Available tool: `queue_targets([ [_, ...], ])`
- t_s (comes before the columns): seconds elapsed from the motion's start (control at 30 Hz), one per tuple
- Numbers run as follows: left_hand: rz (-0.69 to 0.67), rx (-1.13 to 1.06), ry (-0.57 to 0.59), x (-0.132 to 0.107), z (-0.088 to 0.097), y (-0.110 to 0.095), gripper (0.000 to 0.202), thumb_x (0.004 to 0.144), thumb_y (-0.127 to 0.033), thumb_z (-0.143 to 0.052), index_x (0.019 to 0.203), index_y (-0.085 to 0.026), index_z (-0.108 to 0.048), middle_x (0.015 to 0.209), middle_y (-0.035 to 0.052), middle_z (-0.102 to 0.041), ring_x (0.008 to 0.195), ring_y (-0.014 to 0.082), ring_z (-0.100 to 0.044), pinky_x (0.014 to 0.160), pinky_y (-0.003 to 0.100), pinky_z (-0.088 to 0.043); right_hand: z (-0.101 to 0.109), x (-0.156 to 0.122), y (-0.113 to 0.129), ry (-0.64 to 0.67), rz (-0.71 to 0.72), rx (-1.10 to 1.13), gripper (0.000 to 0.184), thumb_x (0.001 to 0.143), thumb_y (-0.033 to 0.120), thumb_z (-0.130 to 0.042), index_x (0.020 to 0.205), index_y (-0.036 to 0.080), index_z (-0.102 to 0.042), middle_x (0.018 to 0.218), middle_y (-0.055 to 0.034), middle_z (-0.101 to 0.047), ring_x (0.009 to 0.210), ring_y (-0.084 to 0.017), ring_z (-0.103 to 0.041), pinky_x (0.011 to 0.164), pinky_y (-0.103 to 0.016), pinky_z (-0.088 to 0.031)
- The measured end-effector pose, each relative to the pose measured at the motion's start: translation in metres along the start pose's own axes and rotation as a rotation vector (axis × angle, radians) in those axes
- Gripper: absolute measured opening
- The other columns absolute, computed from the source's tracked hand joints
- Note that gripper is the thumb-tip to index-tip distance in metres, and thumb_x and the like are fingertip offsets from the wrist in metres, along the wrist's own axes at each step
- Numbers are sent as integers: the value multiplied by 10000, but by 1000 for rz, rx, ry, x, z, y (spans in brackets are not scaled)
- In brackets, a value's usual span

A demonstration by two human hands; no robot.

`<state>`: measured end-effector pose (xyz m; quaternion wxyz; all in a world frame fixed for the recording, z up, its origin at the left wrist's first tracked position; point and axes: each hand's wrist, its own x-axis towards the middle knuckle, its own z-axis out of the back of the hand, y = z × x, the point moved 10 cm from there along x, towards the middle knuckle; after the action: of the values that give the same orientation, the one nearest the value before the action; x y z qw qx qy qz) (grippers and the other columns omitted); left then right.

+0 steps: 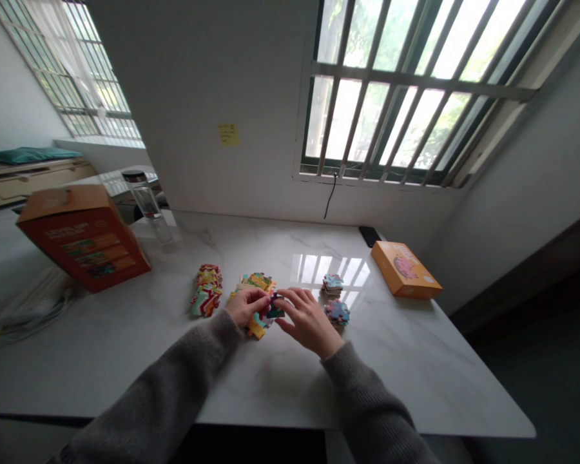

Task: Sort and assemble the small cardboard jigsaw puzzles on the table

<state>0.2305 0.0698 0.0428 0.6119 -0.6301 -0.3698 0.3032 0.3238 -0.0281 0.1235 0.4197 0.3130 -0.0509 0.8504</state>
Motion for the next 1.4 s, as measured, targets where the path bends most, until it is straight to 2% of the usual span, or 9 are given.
queue_targets([
  [0.2,-16,-18,-39,1,2,-1,465,722,-570,-725,881,-141,-639,667,-23,-604,415,53,-446,416,206,-374,17,0,-16,-55,-57,41,387,901,233,-649,1277,304,-592,1211,-72,-669,1097,-269,-593,942,-483,-506],
  [0.4,-18,-46,3,-1,-5,2,411,762,-507,-686,974,-162,-616,696,-38,-558,387,22,-339,383,188,-277,69,-29,-111,-155,-217,-48,272,883,210,-628,1147,257,-671,1162,-82,-692,1077,-269,-605,947,-485,-493],
  [0.57,-31,1,27,-2,-6,0,405,776,-496,-672,986,-154,-615,705,-27,-569,417,35,-376,409,191,-310,71,-52,-169,-41,-283,-52,221,849,234,-643,1065,230,-689,1105,-80,-715,1075,-268,-618,933,-468,-498],
  [0.77,-43,116,12,-4,-2,-4,349,786,-454,-664,961,-154,-627,703,-20,-567,531,89,-521,488,206,-393,54,-53,-172,14,-313,-27,207,836,194,-619,1031,223,-679,1128,-81,-704,1066,-259,-611,943,-461,-487],
  [0.93,-40,133,11,-5,-2,-6,340,788,-450,-650,967,-162,-623,724,-20,-560,553,94,-531,489,204,-393,45,-56,-175,40,-339,-10,186,853,217,-584,1004,225,-693,1179,-92,-681,1092,-264,-595,962,-476,-482],
  [1.07,-41,151,-4,-5,0,-8,349,782,-461,-645,969,-167,-623,733,-18,-556,558,98,-524,480,205,-375,66,-70,-169,-148,-426,-46,214,902,287,-519,997,225,-701,1240,-110,-645,1171,-281,-559,990,-481,-460],
  [1.17,-39,131,-16,-5,2,-10,361,776,-466,-641,969,-162,-622,733,-17,-547,565,98,-520,482,204,-369,69,-97,-168,-252,-630,44,292,938,380,-465,1053,197,-662,1067,-114,-692,977,-247,-641,812,-382,-524],
  [1.3,-42,115,-13,-6,1,-13,369,767,-464,-647,966,-154,-623,729,-14,-550,570,98,-518,489,206,-369,39,-131,-168,-126,-858,63,494,912,537,-450,1152,147,-636,954,-119,-694,808,-233,-646,749,-355,-512],
  [1.4,-43,107,-14,-7,0,-14,356,762,-458,-654,953,-158,-625,716,-19,-550,571,101,-522,498,209,-379,21,-138,-168,32,-898,-47,553,891,614,-426,986,147,-708,878,-125,-674,790,-245,-626,767,-356,-490],
])
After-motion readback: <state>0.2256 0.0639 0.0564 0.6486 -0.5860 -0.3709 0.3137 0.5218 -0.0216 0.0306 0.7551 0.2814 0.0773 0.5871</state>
